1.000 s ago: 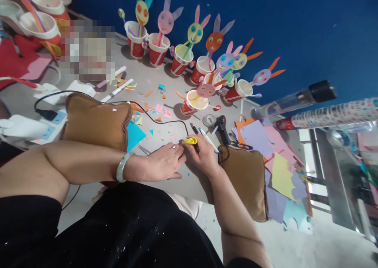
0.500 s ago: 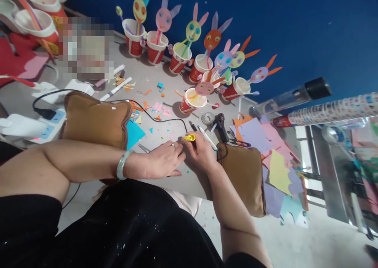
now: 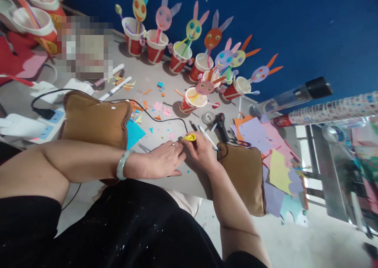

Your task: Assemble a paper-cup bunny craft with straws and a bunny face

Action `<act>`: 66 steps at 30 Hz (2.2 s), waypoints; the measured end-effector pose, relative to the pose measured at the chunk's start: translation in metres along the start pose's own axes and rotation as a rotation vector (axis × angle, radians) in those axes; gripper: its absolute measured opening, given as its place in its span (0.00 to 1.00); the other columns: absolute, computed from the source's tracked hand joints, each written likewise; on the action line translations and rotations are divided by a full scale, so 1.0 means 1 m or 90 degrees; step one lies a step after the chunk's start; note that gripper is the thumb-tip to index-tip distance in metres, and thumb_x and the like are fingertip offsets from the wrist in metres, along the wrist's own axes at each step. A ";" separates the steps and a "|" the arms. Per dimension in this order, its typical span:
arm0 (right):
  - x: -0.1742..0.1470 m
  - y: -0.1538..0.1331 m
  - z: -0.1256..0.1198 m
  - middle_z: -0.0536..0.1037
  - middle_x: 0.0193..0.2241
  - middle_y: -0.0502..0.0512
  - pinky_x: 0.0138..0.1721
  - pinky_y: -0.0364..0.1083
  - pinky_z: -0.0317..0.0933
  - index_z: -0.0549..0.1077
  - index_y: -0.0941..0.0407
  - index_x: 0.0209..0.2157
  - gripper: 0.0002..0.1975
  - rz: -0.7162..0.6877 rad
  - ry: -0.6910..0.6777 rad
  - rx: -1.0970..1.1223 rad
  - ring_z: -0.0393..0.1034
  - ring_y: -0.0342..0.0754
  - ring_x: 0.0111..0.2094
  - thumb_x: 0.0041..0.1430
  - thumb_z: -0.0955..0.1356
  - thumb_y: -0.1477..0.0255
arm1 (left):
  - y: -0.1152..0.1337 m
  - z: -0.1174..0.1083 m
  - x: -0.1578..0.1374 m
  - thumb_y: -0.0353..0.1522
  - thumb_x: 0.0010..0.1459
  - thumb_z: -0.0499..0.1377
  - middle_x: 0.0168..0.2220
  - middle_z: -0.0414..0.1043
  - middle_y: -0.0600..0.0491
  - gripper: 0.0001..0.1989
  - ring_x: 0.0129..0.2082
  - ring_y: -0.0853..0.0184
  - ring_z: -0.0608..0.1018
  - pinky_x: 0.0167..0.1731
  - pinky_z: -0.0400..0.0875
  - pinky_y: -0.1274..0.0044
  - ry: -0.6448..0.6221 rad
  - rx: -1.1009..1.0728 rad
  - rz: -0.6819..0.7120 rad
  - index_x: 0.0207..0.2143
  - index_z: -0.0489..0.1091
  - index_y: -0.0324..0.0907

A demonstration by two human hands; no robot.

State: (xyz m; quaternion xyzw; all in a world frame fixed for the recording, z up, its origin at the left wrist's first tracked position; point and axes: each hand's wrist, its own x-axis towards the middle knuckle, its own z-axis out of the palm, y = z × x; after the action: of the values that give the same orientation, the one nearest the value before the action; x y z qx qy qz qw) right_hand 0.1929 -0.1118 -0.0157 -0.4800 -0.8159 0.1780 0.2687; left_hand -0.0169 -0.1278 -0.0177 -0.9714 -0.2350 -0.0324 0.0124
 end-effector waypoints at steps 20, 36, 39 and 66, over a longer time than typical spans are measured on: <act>0.000 0.000 -0.002 0.81 0.39 0.57 0.42 0.51 0.73 0.71 0.52 0.45 0.06 -0.005 -0.012 -0.019 0.77 0.54 0.40 0.73 0.65 0.66 | -0.001 -0.013 0.006 0.55 0.66 0.60 0.57 0.77 0.31 0.36 0.58 0.47 0.77 0.53 0.69 0.64 -0.062 -0.023 0.005 0.57 0.72 0.31; 0.000 -0.001 0.000 0.80 0.39 0.58 0.42 0.52 0.71 0.71 0.52 0.45 0.08 0.024 -0.002 -0.015 0.76 0.54 0.40 0.74 0.65 0.63 | -0.001 -0.005 0.000 0.54 0.68 0.58 0.55 0.76 0.32 0.34 0.57 0.46 0.76 0.53 0.67 0.63 -0.024 -0.028 0.001 0.57 0.71 0.32; 0.000 -0.002 0.000 0.81 0.39 0.58 0.41 0.52 0.71 0.71 0.51 0.45 0.08 0.037 -0.018 -0.009 0.77 0.54 0.40 0.74 0.65 0.63 | -0.001 -0.006 0.001 0.54 0.68 0.58 0.57 0.75 0.31 0.35 0.58 0.46 0.75 0.54 0.66 0.63 -0.035 -0.033 0.000 0.58 0.70 0.31; 0.000 -0.006 -0.003 0.82 0.40 0.58 0.44 0.53 0.73 0.72 0.51 0.45 0.07 0.050 -0.004 -0.015 0.78 0.55 0.41 0.72 0.66 0.64 | -0.001 -0.006 0.002 0.53 0.67 0.60 0.59 0.73 0.31 0.34 0.60 0.46 0.73 0.57 0.63 0.62 -0.059 -0.069 -0.011 0.59 0.71 0.33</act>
State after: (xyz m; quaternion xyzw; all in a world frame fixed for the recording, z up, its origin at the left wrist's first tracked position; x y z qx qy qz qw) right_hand 0.1907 -0.1145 -0.0107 -0.5145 -0.7993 0.1803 0.2528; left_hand -0.0158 -0.1265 -0.0115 -0.9691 -0.2414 0.0000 -0.0513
